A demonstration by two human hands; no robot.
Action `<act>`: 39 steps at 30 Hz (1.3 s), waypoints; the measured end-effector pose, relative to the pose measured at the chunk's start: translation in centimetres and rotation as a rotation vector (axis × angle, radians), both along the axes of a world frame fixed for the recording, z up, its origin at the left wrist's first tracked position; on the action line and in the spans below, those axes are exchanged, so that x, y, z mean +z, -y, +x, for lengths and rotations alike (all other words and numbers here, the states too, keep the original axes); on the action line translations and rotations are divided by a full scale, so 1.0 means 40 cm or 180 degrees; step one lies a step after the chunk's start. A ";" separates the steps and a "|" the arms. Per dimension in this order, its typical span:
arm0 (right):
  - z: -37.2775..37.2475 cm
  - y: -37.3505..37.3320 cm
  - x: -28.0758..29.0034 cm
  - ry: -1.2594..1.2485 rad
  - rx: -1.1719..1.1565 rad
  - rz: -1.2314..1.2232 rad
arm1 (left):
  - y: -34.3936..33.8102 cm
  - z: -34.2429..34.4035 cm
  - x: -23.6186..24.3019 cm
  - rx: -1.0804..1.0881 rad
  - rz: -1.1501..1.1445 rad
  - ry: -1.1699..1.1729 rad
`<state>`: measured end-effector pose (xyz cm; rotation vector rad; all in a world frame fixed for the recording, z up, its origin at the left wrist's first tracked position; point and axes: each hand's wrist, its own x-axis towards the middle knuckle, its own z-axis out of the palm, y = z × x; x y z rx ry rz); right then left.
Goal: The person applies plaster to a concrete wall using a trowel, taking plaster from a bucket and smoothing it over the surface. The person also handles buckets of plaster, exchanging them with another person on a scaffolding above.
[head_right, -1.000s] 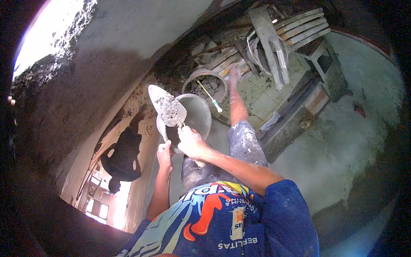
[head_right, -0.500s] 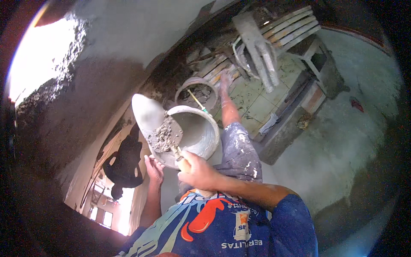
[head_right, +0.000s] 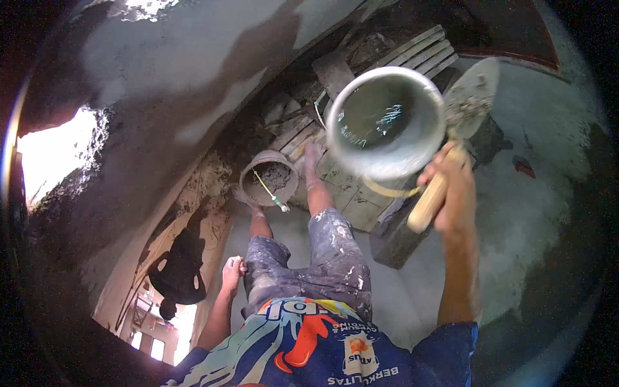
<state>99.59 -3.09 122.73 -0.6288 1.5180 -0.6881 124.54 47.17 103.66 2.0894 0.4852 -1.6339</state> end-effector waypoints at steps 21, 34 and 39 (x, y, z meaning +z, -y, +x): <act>-0.599 0.633 -1.203 -0.1730 0.0721 -0.0785 | 0.195 -0.077 -0.053 -0.2619 0.0673 0.0170; -0.136 -0.160 -0.840 -0.2101 0.3737 -0.1680 | 0.116 -0.089 -0.255 -0.2835 -0.0137 0.0158; 0.110 -0.442 -0.848 -0.1862 0.5275 0.0799 | 0.044 -0.120 -0.289 -0.3803 0.0010 0.0207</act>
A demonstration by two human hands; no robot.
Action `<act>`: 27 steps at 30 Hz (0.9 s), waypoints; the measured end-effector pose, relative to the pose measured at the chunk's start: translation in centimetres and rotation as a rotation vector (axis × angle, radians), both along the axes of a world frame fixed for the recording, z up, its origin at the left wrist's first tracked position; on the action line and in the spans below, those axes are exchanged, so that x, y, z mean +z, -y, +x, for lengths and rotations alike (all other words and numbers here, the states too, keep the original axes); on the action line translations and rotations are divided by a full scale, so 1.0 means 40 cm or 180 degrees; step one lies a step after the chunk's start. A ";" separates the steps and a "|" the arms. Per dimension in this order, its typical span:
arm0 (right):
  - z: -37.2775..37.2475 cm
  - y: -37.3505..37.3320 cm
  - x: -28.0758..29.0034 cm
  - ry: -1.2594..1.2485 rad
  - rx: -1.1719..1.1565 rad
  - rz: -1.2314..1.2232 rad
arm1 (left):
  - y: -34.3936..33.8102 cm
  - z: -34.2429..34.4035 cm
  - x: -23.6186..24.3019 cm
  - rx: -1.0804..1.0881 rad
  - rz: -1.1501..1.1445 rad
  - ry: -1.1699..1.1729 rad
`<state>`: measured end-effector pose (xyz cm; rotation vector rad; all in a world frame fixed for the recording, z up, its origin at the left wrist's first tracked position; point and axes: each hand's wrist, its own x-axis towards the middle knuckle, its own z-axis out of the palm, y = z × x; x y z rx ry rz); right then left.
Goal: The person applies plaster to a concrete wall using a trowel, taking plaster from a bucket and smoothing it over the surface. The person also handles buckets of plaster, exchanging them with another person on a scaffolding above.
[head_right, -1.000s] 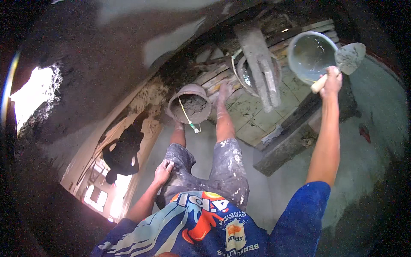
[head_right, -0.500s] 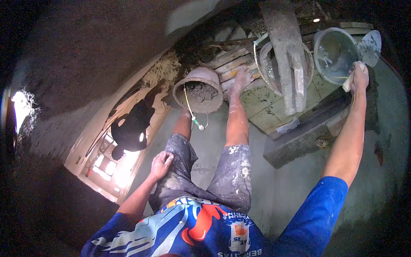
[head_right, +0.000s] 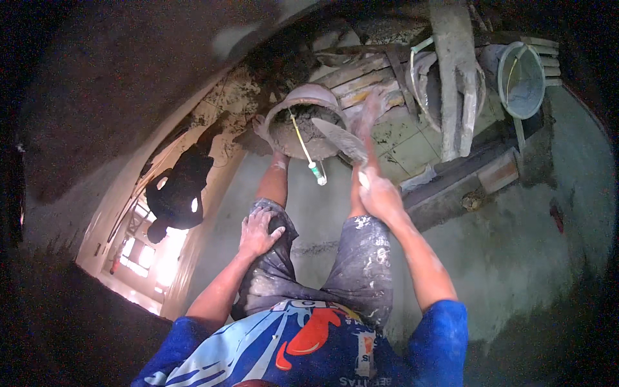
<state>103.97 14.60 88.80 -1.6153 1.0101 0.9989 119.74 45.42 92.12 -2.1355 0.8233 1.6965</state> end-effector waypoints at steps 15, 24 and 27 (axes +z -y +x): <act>0.050 -0.325 -0.528 -0.0335 0.0653 -0.0360 | -0.045 0.005 -0.041 0.0294 -0.0215 -0.0003; 0.064 -0.254 -0.343 0.1272 -0.0360 -0.1568 | -0.081 0.028 -0.050 0.0348 -0.0307 -0.0028; -0.036 -0.354 -0.575 -0.0476 -0.2042 0.0284 | -0.066 0.021 -0.070 0.0413 -0.0469 -0.0054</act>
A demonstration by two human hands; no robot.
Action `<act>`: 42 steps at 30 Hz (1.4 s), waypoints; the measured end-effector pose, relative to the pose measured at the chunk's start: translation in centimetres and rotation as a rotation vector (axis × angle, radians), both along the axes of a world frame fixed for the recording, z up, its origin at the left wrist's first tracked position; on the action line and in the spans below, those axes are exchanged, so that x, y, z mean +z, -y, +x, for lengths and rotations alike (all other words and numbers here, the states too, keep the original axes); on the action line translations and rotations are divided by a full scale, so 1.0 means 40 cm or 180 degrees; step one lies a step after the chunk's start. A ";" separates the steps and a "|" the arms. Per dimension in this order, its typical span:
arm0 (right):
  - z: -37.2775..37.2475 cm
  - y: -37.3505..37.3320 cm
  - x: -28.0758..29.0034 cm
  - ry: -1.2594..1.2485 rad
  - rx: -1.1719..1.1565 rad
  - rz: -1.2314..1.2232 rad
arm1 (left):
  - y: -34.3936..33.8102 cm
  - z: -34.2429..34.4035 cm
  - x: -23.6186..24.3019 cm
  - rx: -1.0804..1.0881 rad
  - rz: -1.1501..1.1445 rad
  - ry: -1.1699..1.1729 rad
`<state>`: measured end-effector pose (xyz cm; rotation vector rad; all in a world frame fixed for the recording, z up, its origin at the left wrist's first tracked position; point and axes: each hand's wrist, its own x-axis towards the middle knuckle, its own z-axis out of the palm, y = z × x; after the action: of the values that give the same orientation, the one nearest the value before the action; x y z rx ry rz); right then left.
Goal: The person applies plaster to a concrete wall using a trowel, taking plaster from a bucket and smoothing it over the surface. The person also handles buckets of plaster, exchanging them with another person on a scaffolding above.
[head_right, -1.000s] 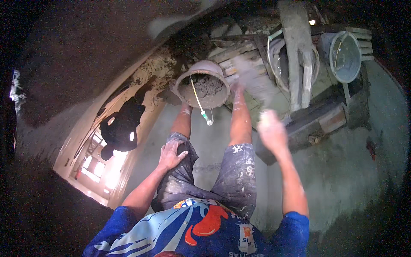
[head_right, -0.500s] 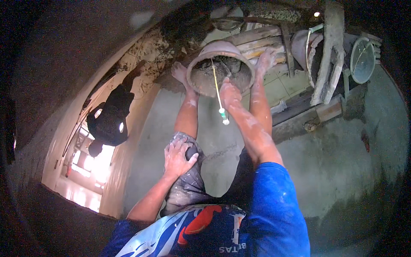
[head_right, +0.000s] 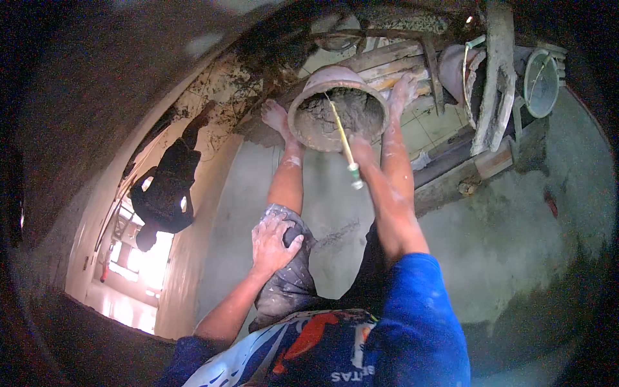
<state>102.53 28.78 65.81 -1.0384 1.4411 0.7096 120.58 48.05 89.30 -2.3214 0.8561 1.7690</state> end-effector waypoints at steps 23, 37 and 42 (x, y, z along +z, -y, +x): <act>-0.003 -0.219 -0.107 0.0514 0.2279 -0.1062 | 0.008 0.003 -0.041 -0.0144 -0.0296 -0.0065; 0.006 -0.178 -0.265 0.0507 -0.2898 0.1257 | 0.030 0.002 -0.043 -0.0341 -0.0445 -0.0032; 0.185 -0.044 0.163 0.0484 -0.2204 0.1582 | -0.001 0.057 0.026 -0.0418 -0.0069 0.0063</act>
<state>109.92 30.53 72.34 -0.1723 1.2808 0.4269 122.86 48.10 90.32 -2.2351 1.0044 1.6894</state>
